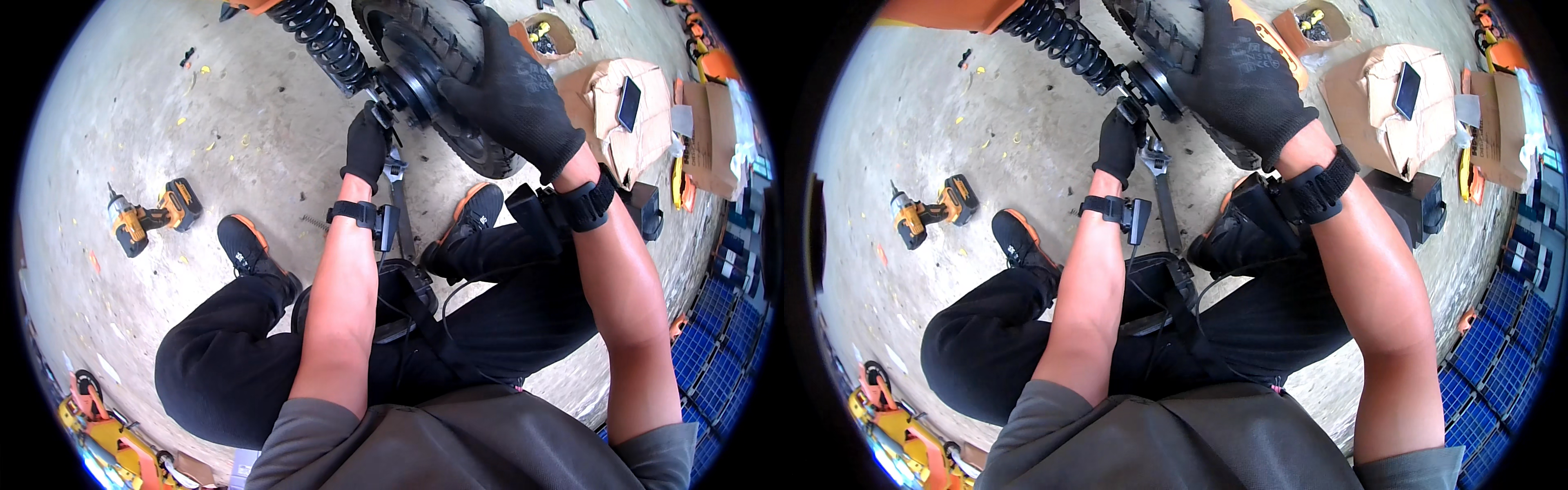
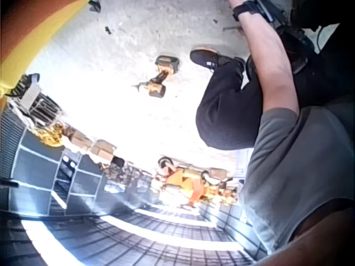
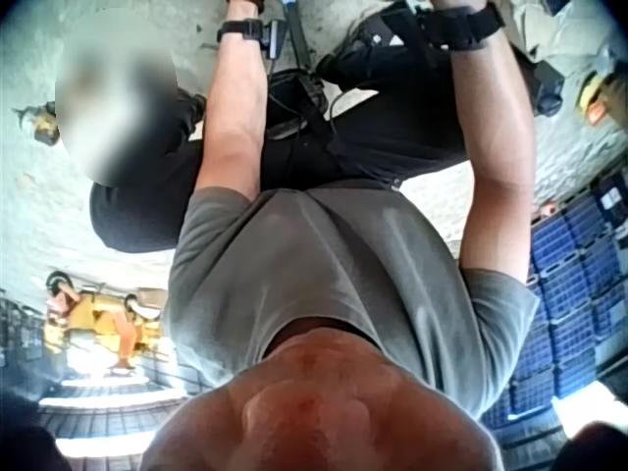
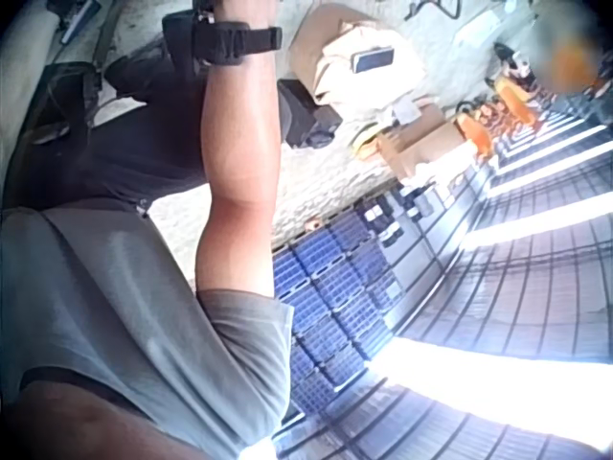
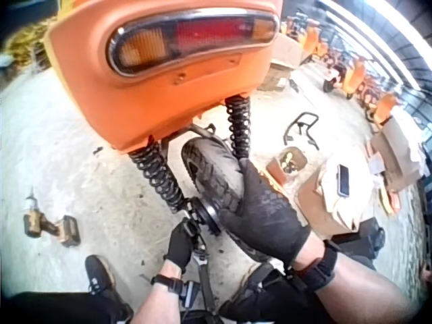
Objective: The person uses an adjustable wrench to tighten or loosen bolts on the rear wheel motor assembly of an electric scooter while sitting on the floor. They use their hands to hold the wheel and position the wrench repeatedly on the axle bolts.
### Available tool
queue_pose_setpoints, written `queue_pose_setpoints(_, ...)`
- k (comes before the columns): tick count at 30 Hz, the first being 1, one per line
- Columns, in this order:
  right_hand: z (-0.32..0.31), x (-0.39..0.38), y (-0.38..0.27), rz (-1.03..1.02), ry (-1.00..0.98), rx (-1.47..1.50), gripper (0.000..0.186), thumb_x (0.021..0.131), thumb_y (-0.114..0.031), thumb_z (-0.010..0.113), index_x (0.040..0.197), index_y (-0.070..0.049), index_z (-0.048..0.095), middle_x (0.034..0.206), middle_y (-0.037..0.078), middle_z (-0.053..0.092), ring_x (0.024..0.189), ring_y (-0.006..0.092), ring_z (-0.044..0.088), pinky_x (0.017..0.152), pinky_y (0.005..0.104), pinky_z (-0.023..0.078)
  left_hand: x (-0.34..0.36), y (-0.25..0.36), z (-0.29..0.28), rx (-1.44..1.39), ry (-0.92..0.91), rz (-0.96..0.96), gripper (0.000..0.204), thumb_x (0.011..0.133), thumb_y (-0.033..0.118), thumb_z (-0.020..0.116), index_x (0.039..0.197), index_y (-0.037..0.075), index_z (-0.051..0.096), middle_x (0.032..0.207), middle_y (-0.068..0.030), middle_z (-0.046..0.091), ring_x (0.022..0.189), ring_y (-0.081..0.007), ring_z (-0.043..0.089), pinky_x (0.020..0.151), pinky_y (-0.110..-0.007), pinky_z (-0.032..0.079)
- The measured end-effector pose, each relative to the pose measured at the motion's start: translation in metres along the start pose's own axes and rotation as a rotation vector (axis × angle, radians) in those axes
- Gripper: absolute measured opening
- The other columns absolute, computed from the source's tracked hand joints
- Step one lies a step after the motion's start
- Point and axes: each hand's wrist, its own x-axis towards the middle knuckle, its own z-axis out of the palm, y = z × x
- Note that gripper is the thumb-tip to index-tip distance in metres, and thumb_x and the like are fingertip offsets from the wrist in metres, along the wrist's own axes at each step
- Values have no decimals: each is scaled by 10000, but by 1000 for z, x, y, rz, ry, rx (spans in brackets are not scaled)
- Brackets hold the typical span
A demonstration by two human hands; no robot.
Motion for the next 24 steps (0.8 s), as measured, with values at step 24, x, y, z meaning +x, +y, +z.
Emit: queue_pose_setpoints(24, 20, 0, 3, 73, -181, -101, 748, 830, -224, 723, 1399, 13, 299, 1204, 193, 574, 1054, 228, 583, 887, 324, 476, -13, 6, 20, -329, 351, 187, 278, 902, 119, 513, 1134, 41, 645, 993, -50, 662, 825, -118, 590, 750, -260, 474)
